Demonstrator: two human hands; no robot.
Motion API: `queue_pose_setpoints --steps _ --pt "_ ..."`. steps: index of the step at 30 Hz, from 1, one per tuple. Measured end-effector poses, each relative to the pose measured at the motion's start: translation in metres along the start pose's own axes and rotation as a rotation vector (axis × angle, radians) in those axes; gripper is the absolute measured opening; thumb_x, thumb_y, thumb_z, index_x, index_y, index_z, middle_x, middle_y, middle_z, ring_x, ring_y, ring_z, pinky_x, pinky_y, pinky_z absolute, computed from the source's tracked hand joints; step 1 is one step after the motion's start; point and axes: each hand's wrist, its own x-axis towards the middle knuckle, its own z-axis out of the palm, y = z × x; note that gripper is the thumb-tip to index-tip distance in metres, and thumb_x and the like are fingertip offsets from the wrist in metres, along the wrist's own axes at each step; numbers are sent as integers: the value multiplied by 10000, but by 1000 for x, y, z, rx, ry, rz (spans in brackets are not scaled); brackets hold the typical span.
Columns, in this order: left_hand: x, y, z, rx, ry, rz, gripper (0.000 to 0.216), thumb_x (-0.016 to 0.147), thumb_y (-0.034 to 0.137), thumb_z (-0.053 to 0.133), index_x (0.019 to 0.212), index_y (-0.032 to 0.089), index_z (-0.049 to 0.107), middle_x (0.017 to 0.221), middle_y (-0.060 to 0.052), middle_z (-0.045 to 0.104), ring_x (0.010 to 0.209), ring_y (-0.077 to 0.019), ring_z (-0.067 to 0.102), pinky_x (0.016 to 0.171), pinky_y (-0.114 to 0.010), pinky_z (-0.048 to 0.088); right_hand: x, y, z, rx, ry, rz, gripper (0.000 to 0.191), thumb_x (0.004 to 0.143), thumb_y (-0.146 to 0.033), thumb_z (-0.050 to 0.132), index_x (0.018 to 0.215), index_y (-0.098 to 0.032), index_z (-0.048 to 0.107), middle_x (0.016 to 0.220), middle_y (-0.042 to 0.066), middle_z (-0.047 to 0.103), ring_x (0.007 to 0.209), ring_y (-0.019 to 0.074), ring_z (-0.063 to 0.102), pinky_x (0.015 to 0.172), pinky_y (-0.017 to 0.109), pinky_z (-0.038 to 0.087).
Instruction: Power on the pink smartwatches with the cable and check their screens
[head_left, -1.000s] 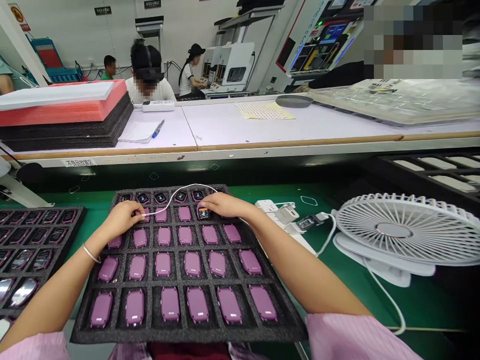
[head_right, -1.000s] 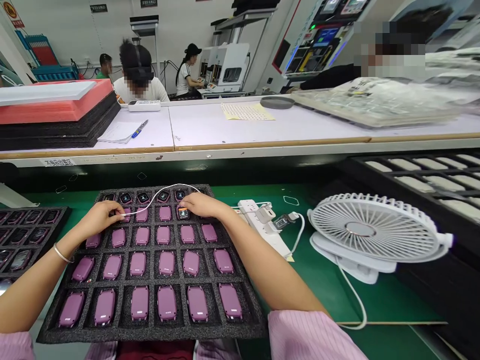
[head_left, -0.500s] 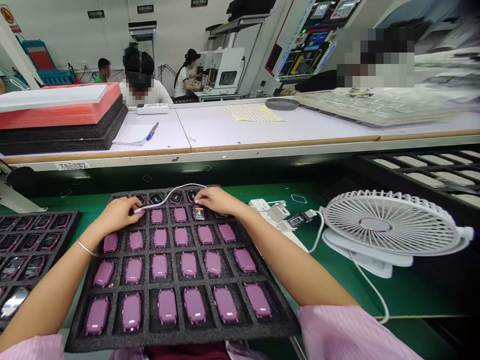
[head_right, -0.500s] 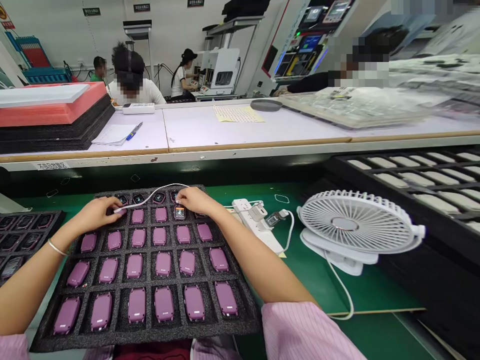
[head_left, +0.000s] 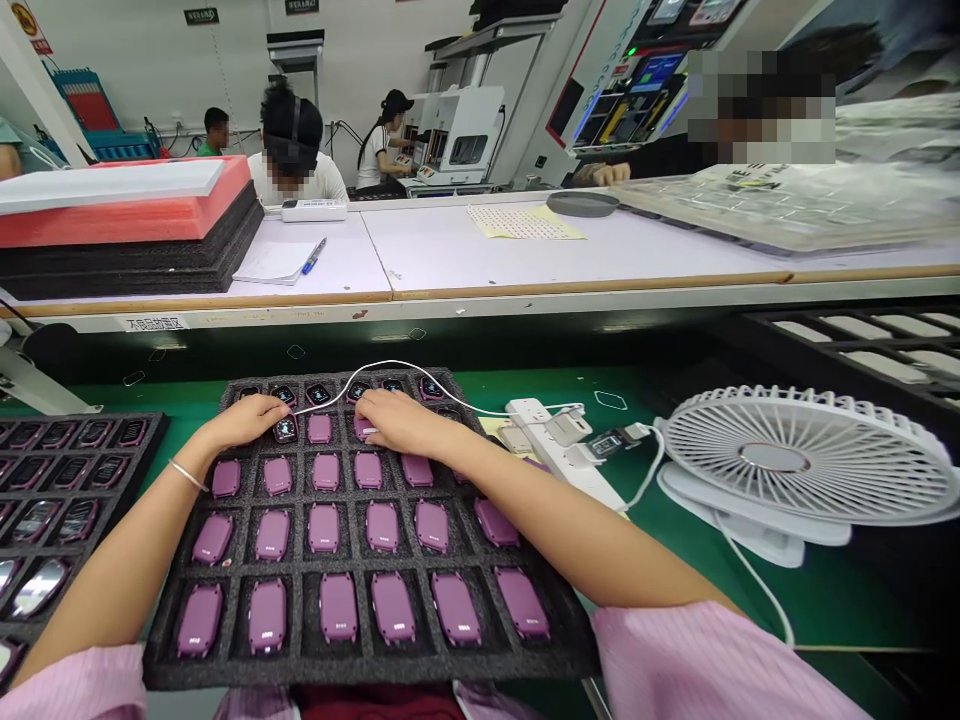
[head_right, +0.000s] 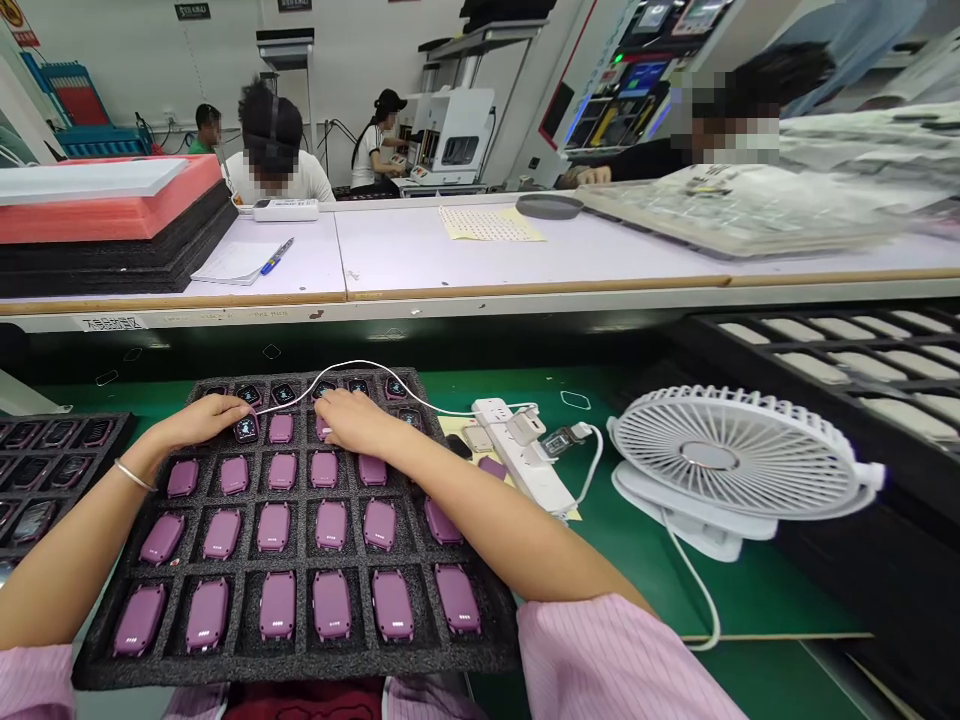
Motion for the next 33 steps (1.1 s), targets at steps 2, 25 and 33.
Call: queue_pose_setpoints --steps 2,25,33 --pt "3 -4 0 -5 -8 -5 554 863 682 426 816 198 692 866 -71 738 852 -270 652 825 -352 513 2 7 -6 48 -23 -32 216 837 -102 705 1044 -156 673 1163 161 696 1135 314 627 971 414 445" --pt "-4 2 6 80 -48 -74 556 900 625 307 961 212 674 1037 -78 754 1025 -303 668 987 -423 481 8 31 15 344 62 -6 351 1038 -322 446 896 -172 729 928 83 762 866 225 676 794 298 459" --pt "0 6 3 116 -78 -98 490 898 566 323 954 220 665 1025 -73 752 1012 -299 671 950 -412 485 9 34 23 376 110 -14 339 1036 -356 455 936 -195 736 972 72 766 915 225 680 836 302 473"
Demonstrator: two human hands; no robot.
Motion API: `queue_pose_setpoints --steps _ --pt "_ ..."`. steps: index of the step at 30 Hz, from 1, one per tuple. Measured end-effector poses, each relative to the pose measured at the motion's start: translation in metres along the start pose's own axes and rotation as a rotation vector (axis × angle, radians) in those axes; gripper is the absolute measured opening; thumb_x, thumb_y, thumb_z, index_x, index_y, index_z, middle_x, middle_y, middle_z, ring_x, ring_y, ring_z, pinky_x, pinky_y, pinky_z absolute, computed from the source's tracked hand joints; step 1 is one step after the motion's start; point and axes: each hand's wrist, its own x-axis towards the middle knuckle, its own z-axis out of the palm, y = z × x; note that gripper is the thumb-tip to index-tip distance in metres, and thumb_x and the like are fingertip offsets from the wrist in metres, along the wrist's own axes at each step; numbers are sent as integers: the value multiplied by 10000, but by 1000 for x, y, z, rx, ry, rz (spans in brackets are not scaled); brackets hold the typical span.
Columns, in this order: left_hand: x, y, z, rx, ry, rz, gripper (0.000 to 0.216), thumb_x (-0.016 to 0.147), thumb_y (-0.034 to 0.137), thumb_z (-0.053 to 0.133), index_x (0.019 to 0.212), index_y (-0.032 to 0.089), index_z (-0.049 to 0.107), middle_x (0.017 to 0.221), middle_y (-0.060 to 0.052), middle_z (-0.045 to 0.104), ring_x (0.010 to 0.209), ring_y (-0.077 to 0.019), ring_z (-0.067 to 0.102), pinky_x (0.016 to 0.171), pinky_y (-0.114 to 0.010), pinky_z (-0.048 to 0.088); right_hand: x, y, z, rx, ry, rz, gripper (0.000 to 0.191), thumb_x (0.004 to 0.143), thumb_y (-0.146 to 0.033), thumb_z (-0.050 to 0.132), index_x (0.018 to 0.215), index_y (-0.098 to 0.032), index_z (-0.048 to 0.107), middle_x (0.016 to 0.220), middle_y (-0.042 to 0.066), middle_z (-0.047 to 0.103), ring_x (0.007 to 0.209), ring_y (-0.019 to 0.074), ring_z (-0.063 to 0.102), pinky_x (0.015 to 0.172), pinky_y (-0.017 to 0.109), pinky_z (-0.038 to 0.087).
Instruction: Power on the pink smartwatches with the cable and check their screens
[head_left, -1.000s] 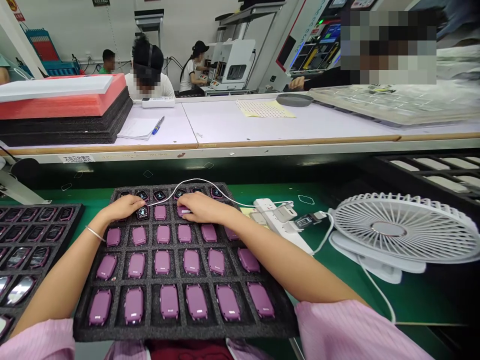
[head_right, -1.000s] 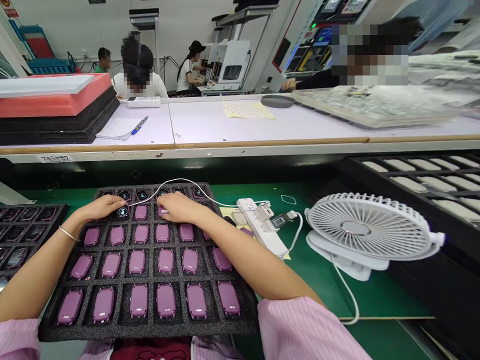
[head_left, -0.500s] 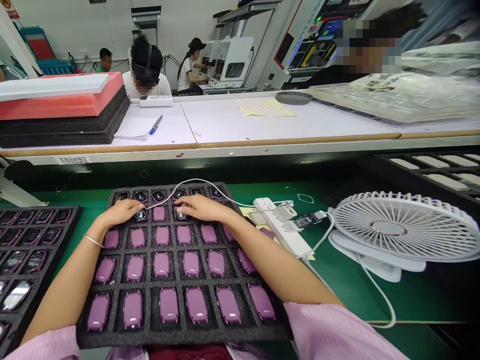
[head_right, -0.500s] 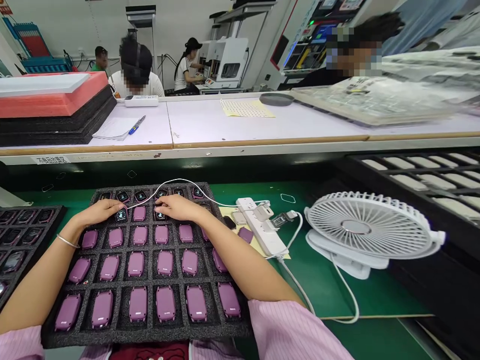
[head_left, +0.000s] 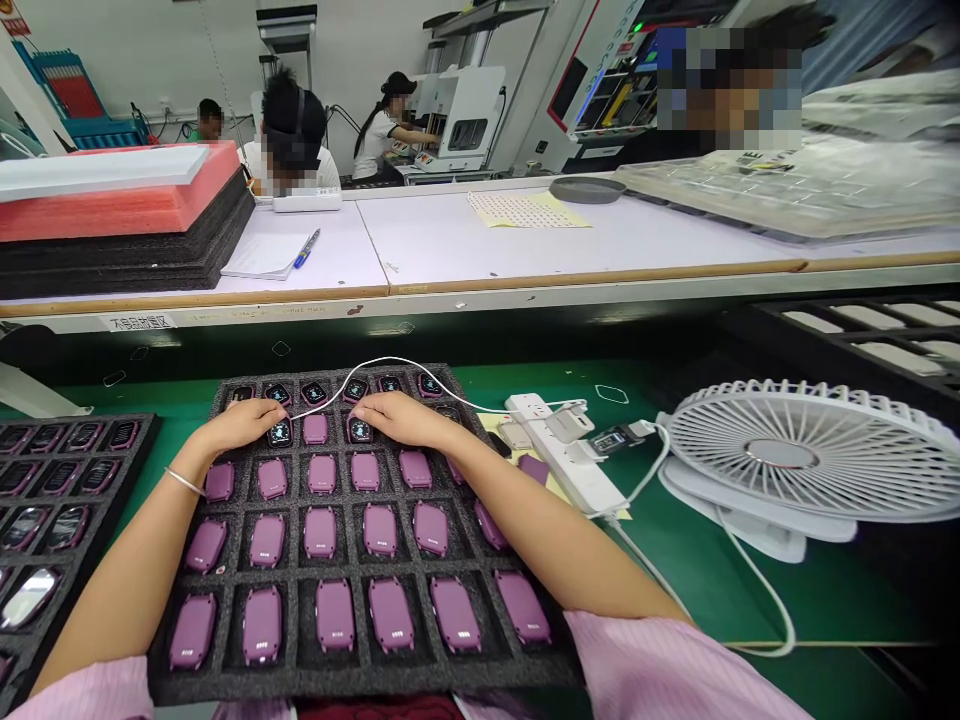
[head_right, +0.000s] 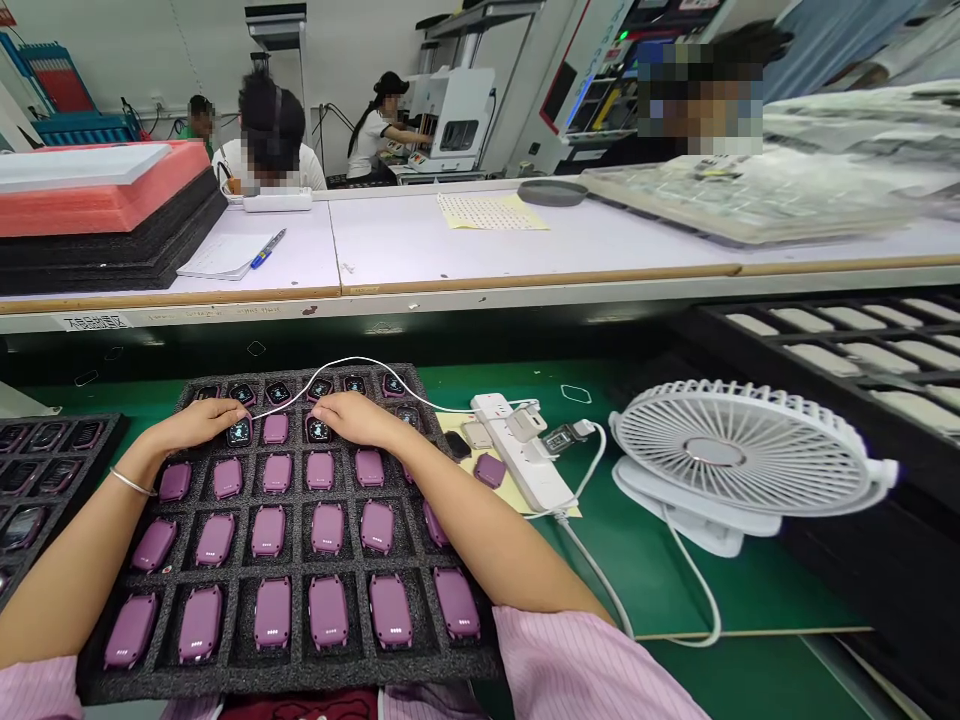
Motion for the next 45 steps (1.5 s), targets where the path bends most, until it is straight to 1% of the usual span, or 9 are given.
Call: queue_pose_setpoints --steps 12,17,21,23,25,30,35,40,45 --pt "-1 0 2 -18 36 -9 488 888 591 349 886 222 669 926 -47 738 928 -268 668 899 -368 490 0 3 4 20 47 13 333 1019 -410 505 931 -197 745 966 80 770 913 239 694 852 327 489" --pt "-1 -1 0 -18 144 -40 387 872 521 468 870 212 701 807 -46 725 831 -262 662 786 -350 489 0 -3 7 8 115 25 215 983 -276 563 995 -191 760 1016 80 780 951 227 712 867 320 515" --pt "-3 12 4 4 316 -43 300 894 401 526 1002 200 721 1033 -98 735 988 -287 654 866 -390 477 -1 -6 1 -45 241 54 246 944 -134 544 1060 -167 758 1138 126 754 1061 258 688 974 395 492" --pt "-2 24 13 6 301 24 245 895 378 573 977 217 738 1080 -79 732 979 -256 660 863 -362 483 -6 -6 -9 -75 289 53 258 938 -122 538 1056 -176 761 1126 128 747 1076 272 672 1004 435 473" --pt "-1 36 23 21 249 87 169 882 339 625 918 232 750 1018 -45 746 923 -226 672 839 -339 483 -19 -8 -22 -92 312 32 241 931 -143 559 1042 -200 766 1093 110 739 1056 262 667 988 422 483" --pt "1 52 36 138 197 160 83 884 262 667 920 238 738 990 -40 748 999 -259 668 924 -393 426 -83 -9 -53 -127 214 4 237 960 -233 544 1041 -218 766 1005 94 719 962 244 670 892 371 506" --pt "3 59 29 266 208 237 190 818 205 726 1006 206 702 1153 -134 709 1189 -350 567 1040 -472 352 -137 7 -51 -141 100 29 251 982 -241 521 1037 -231 766 1006 94 722 958 243 674 866 372 500" --pt "12 55 15 228 166 257 235 792 323 704 994 205 682 1043 -114 747 1078 -333 632 1047 -467 388 -145 20 -34 -186 27 50 211 942 -206 581 1070 -236 746 1081 109 687 1045 269 652 910 405 493" --pt "20 36 0 43 87 212 481 928 497 374 1119 170 669 1038 -102 769 945 -257 699 864 -350 529 -141 13 -35 -272 6 102 281 865 -183 635 1141 -217 667 1209 133 683 1144 323 623 969 474 473"
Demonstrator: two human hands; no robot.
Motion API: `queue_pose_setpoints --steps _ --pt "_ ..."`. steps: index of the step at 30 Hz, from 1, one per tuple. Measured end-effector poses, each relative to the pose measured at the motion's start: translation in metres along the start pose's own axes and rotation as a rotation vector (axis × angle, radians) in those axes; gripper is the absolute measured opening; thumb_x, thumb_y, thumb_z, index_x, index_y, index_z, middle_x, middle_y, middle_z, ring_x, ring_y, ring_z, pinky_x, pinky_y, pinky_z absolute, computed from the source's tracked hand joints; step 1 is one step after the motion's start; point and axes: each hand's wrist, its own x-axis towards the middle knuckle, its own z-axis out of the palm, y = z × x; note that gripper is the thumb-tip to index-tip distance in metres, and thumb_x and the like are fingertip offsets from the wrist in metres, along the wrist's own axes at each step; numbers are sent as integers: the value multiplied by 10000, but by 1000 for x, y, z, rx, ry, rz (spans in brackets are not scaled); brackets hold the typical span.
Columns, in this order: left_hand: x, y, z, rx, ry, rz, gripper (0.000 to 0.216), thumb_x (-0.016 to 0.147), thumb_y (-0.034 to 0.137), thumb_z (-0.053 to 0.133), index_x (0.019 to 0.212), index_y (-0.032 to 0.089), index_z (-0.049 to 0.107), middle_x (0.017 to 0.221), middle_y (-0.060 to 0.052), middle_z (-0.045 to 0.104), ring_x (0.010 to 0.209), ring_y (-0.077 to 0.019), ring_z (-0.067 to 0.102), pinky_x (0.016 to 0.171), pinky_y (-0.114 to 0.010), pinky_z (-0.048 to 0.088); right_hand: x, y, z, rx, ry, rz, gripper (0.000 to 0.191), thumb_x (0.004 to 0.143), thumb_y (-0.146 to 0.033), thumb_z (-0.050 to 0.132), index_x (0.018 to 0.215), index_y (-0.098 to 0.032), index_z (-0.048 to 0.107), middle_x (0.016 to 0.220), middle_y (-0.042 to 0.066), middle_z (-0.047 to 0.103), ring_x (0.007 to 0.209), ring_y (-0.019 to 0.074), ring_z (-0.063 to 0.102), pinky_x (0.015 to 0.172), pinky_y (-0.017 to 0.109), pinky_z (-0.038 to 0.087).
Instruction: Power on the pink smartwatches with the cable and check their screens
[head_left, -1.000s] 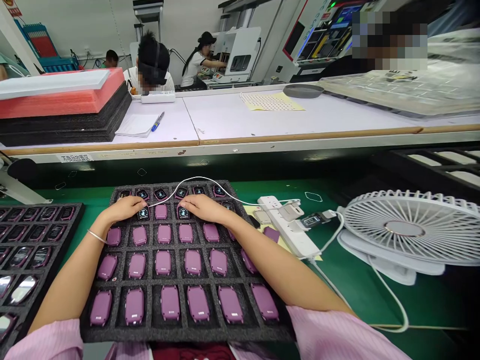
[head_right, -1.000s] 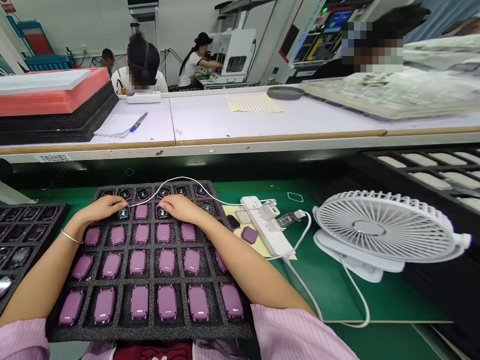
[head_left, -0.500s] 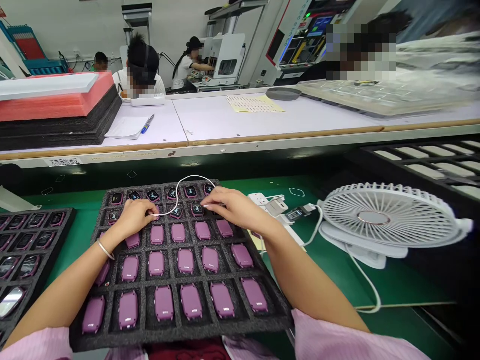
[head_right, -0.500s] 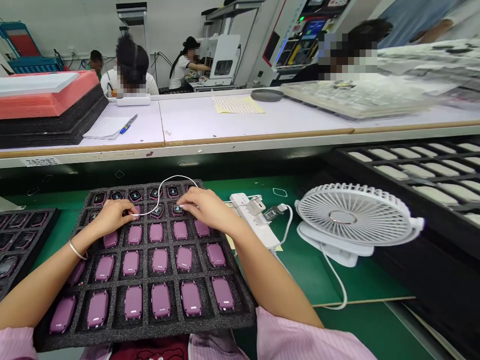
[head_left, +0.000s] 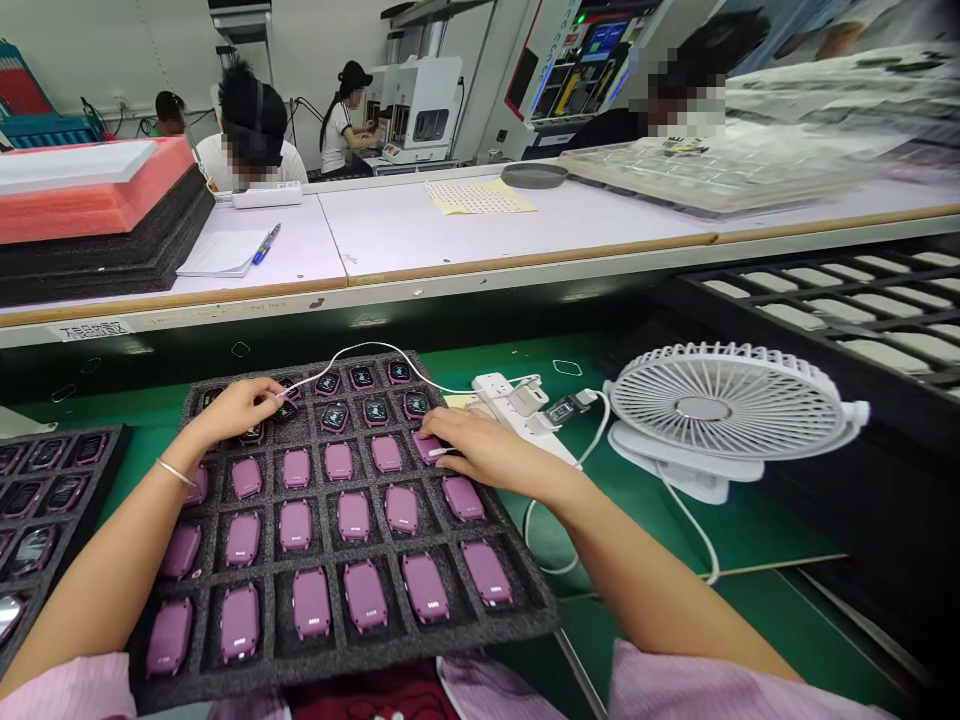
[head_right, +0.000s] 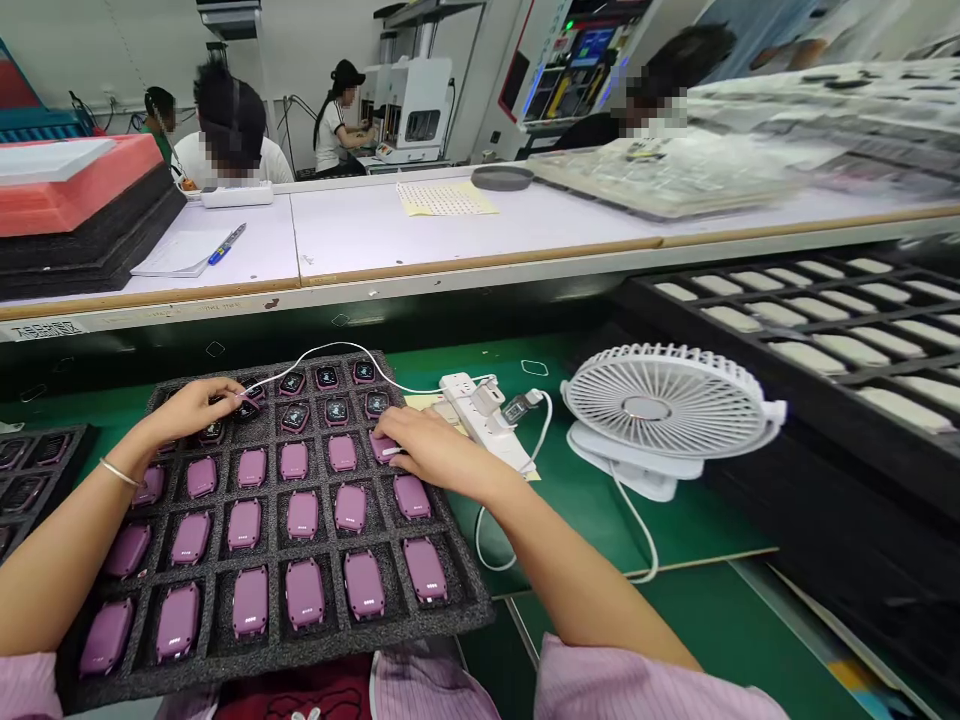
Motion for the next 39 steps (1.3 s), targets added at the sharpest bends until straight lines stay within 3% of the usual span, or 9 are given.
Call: queue_pose_setpoints --steps 4,7,9,13,18,22,39 --pt "1 -5 4 -84 -85 7 577 906 618 389 1091 194 734 1071 -76 782 998 -274 697 926 -353 530 2 5 -11 108 -2 -2 275 905 -285 573 1144 -202 679 1149 127 735 1048 294 682 937 424 495" --pt "3 -5 9 -105 -102 -1 649 912 698 350 1090 226 760 1145 -69 774 1123 -305 664 1058 -395 464 3 15 -17 291 -91 45 395 967 -461 471 1155 -200 699 1050 100 770 912 259 716 813 357 538" --pt "3 -6 11 -112 -112 -5 699 920 723 301 1107 233 763 1185 -72 765 1170 -314 645 1100 -408 432 5 20 -18 329 -138 69 451 978 -510 438 1163 -210 719 1089 95 776 946 268 722 837 366 546" --pt "3 -8 13 -123 -121 6 693 925 694 303 1172 214 738 1279 -86 729 1217 -307 622 1123 -403 411 10 21 -14 312 -96 61 474 996 -519 418 1167 -217 741 1242 105 741 1133 298 682 996 412 507" --pt "3 -11 16 -126 -110 7 632 938 646 307 1139 228 738 1211 -70 754 1166 -296 637 1100 -397 425 19 15 -11 272 -58 75 495 995 -577 419 985 -227 768 1002 103 771 970 298 700 909 405 528" --pt "3 -12 17 -123 -105 10 600 937 638 330 1087 235 748 1137 -58 770 1121 -289 646 1079 -390 437 22 13 -12 242 -60 77 477 995 -567 421 931 -237 759 925 94 761 904 291 693 861 395 526" --pt "2 -18 24 -66 -82 -5 592 983 561 284 1242 253 717 1287 -54 725 1144 -285 592 1114 -453 362 22 14 -8 176 -60 66 442 1014 -504 426 919 -227 756 990 96 765 929 276 695 875 370 507"
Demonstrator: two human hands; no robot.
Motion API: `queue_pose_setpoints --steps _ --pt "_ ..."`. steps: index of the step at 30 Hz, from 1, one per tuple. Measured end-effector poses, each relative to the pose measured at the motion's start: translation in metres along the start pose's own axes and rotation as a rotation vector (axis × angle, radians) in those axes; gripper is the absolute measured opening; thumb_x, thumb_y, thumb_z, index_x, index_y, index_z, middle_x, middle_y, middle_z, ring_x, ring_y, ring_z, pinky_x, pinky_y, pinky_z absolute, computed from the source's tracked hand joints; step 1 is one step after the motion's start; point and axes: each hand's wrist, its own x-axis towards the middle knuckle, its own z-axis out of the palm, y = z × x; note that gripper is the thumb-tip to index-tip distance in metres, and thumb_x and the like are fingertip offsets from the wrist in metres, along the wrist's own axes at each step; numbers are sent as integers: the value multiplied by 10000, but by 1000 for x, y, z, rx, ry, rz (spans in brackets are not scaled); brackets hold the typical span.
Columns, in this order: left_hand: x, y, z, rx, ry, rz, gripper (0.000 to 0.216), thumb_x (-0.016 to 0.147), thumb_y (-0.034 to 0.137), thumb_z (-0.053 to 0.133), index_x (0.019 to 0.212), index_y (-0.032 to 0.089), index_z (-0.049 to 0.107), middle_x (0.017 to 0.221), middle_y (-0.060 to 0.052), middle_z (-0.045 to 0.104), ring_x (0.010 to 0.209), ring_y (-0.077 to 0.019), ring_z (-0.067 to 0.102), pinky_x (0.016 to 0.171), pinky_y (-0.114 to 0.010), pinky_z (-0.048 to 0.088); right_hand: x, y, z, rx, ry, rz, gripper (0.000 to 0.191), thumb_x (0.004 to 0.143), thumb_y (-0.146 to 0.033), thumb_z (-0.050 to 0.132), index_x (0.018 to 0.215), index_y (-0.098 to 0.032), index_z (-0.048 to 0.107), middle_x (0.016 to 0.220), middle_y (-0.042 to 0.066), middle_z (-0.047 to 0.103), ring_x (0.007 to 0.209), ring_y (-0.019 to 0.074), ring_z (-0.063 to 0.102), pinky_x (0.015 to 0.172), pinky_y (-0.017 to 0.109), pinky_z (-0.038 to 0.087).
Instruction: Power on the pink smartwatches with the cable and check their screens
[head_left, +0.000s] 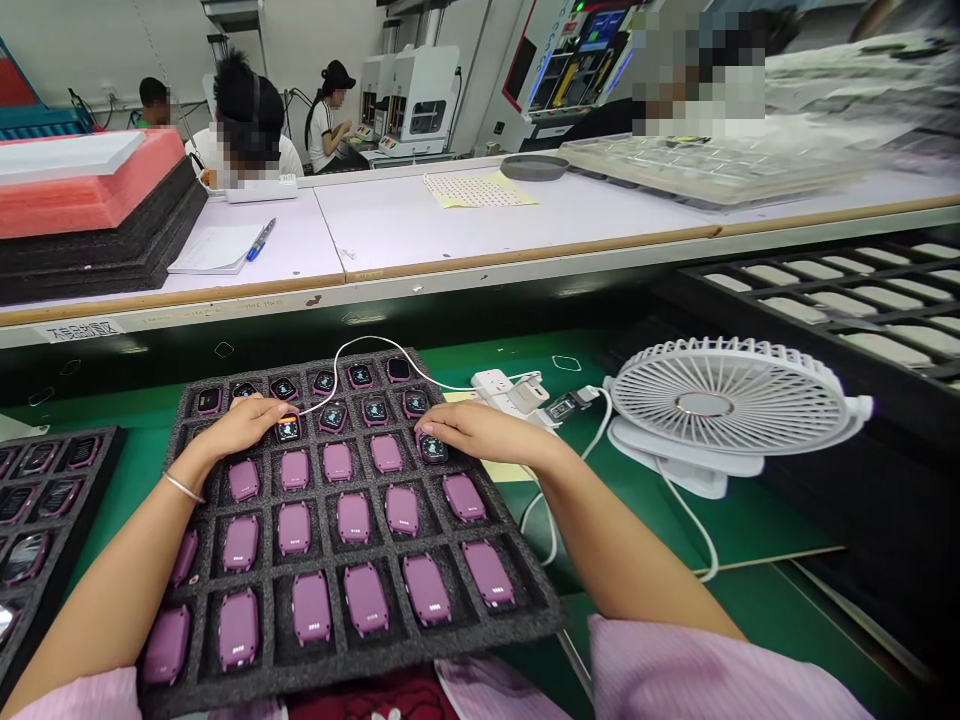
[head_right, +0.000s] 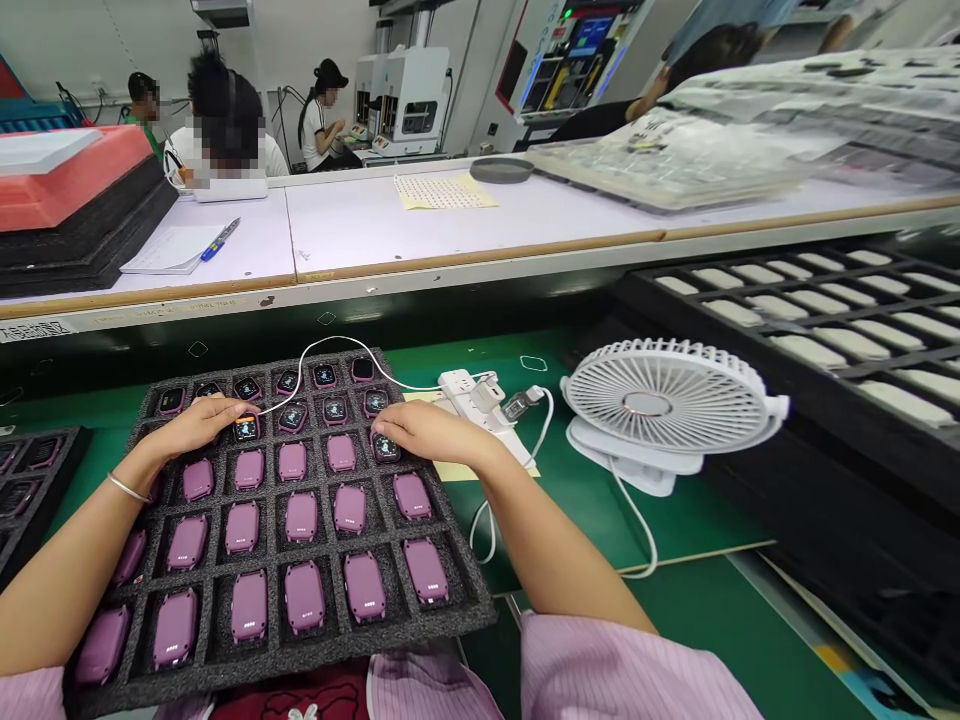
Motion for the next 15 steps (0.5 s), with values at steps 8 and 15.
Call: queue_pose_setpoints --steps 8,15 --pt "2 5 10 81 51 -25 526 1000 517 281 1083 227 713 1066 -71 749 1019 -297 571 1065 -494 363 -2 -4 2 -117 -35 32 506 1049 -458 337 983 -183 756 1038 134 753 979 291 691 925 390 487" --pt "0 6 6 110 40 1 460 1009 491 294 936 225 663 894 -68 700 951 -280 562 978 -467 412 0 -3 -1 -98 -76 13 511 1048 -478 336 994 -197 759 1010 121 752 963 284 685 911 380 489"
